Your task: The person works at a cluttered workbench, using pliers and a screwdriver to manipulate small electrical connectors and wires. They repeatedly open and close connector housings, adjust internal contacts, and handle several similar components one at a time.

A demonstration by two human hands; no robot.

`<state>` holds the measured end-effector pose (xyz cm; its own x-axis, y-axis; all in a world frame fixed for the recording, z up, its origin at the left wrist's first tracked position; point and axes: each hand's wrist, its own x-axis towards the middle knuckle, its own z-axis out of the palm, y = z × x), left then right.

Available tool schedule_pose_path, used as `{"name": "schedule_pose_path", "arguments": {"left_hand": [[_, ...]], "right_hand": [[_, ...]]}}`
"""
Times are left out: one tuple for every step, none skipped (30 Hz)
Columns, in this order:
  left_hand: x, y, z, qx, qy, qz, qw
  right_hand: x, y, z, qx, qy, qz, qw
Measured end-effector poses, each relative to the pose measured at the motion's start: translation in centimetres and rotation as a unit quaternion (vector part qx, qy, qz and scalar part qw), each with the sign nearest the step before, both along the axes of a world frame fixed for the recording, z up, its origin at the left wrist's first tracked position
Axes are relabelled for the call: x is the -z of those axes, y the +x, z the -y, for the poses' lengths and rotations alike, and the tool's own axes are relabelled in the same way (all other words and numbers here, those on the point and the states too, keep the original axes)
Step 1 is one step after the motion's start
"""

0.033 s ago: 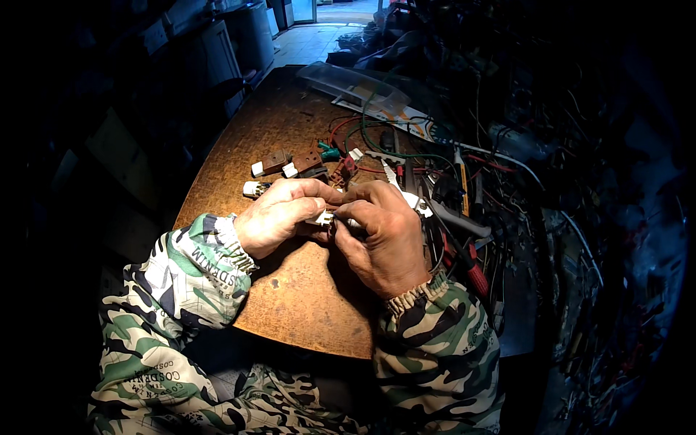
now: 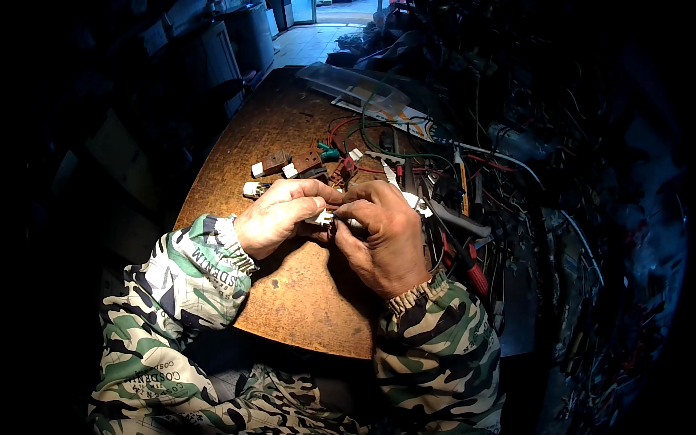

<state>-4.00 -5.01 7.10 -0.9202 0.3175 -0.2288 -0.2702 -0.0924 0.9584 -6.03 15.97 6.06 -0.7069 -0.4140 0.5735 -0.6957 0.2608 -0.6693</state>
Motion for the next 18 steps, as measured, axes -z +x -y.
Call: {"name": "schedule_pose_path", "arguments": {"left_hand": [[0.2, 0.0, -0.1, 0.002, 0.003, -0.008, 1.000], [0.4, 0.0, 0.0, 0.001, 0.008, -0.017, 1.000], [0.6, -0.1, 0.2, 0.000, 0.012, -0.025, 1.000], [0.7, -0.1, 0.3, 0.001, 0.008, -0.028, 1.000], [0.9, -0.1, 0.4, 0.002, 0.005, -0.031, 1.000], [0.9, -0.1, 0.4, 0.004, 0.001, -0.034, 0.999], [0.8, 0.0, 0.3, -0.001, 0.008, -0.024, 1.000], [0.8, 0.0, 0.2, -0.005, 0.016, -0.014, 1.000], [0.7, 0.0, 0.1, -0.009, 0.024, -0.005, 1.000], [0.6, -0.1, 0.2, -0.002, 0.027, -0.004, 1.000], [0.1, -0.1, 0.3, 0.002, 0.027, 0.000, 1.000], [-0.3, -0.1, 0.3, 0.007, 0.027, 0.005, 1.000], [-0.6, 0.1, 0.4, 0.012, 0.024, -0.006, 1.000], [-0.8, 0.1, 0.4, 0.022, 0.021, -0.019, 0.999], [-0.8, 0.0, 0.3, 0.031, 0.019, -0.032, 0.999], [-0.2, -0.3, 0.2, 0.031, 0.038, -0.029, 0.998], [-0.1, -0.3, 0.3, 0.028, 0.044, -0.026, 0.998], [0.0, -0.2, 0.4, 0.026, 0.050, -0.024, 0.998]], "right_hand": [[0.1, 0.0, -0.1, -0.001, -0.004, 0.005, 1.000], [0.2, -0.1, -0.1, -0.005, -0.006, 0.011, 1.000], [0.2, -0.1, -0.1, -0.005, -0.007, 0.011, 1.000], [0.2, -0.2, 0.0, -0.004, -0.007, 0.011, 1.000], [0.2, -0.2, 0.0, -0.003, -0.007, 0.010, 1.000], [0.2, -0.2, -0.1, -0.006, -0.007, 0.011, 1.000], [0.3, -0.2, -0.1, -0.009, -0.007, 0.012, 1.000], [0.3, -0.3, -0.1, -0.010, -0.006, 0.012, 1.000], [0.3, -0.2, -0.1, -0.006, -0.003, 0.016, 1.000], [0.2, -0.1, -0.1, -0.003, -0.001, 0.020, 1.000], [0.1, -0.1, -0.1, -0.001, -0.001, 0.028, 1.000], [0.0, -0.1, -0.1, 0.000, -0.006, 0.041, 0.999], [0.0, -0.1, -0.1, 0.001, -0.011, 0.054, 0.998], [0.1, -0.1, -0.2, 0.006, -0.016, 0.065, 0.998], [0.1, -0.1, -0.3, 0.009, -0.017, 0.053, 0.998], [0.1, -0.1, -0.4, 0.013, -0.018, 0.042, 0.999], [0.1, -0.1, -0.4, 0.013, -0.018, 0.031, 0.999], [0.1, -0.1, -0.3, 0.013, -0.021, 0.039, 0.999]]}}
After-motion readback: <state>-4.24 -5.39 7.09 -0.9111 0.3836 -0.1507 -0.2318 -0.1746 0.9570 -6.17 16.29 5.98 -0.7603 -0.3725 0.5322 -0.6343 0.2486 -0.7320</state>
